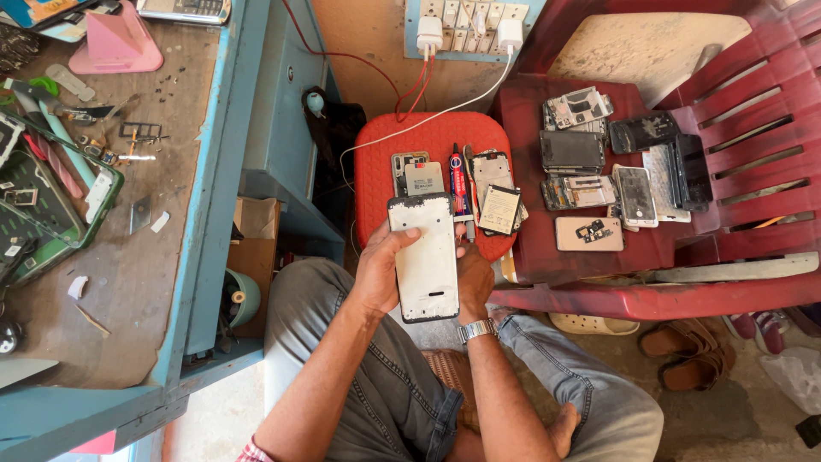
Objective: The person disassembles a smartphone by prying open the back cover and removing internal components. They use a metal prying tool to separate the casing and a screwdriver to remove screws from the motherboard area.
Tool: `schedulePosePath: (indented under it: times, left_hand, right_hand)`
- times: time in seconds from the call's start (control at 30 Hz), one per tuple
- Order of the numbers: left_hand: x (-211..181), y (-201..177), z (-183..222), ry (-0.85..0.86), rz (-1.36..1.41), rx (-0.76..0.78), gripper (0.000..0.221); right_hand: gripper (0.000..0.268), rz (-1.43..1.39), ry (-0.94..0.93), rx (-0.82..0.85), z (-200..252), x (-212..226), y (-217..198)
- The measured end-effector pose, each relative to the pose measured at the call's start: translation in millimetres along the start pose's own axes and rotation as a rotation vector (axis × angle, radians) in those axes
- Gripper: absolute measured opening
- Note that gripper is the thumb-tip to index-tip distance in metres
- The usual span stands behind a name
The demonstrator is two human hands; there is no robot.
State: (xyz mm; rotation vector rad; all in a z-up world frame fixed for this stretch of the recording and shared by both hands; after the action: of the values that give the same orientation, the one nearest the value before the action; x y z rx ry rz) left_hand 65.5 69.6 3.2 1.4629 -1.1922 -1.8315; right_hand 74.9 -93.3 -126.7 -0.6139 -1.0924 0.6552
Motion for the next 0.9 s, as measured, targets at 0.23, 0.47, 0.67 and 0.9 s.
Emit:
schedulePosePath:
  times: [0.23,0.47,0.67,0.9]
  left_hand:
    - [2,-6,-1,-0.009,-0.030,-0.010,0.044]
    - [-2,0,0,-0.037,-0.004,-0.011,0.044]
    - [-4,5,-2,-0.036,-0.016,-0.022,0.047]
    - [-8,3,-3,-0.027,-0.020,0.016,0.051]
  right_hand:
    - [0.029,-0.772,0.054,0.189,-22,-38,31]
    - [0.011,-1.491,0.416,0.529,-29,-63,35]
    - [0.013,-1.570,0.367,0.719,-17,-52,25]
    - [0.007,-1.546,0.394,0.752,-7,-47,22]
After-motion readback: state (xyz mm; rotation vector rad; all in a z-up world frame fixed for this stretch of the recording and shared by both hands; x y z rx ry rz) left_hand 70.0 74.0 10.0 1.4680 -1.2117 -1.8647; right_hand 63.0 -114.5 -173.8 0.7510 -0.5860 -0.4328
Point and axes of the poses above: each hand's wrist, its own z-axis away from the middle knuckle, its own y-axis out of the palm, x = y × z, the point moved 3 cm from there along -z, towards the middle knuckle, and after that the axes turned 11 degrees about x, right-handed, at the moved point
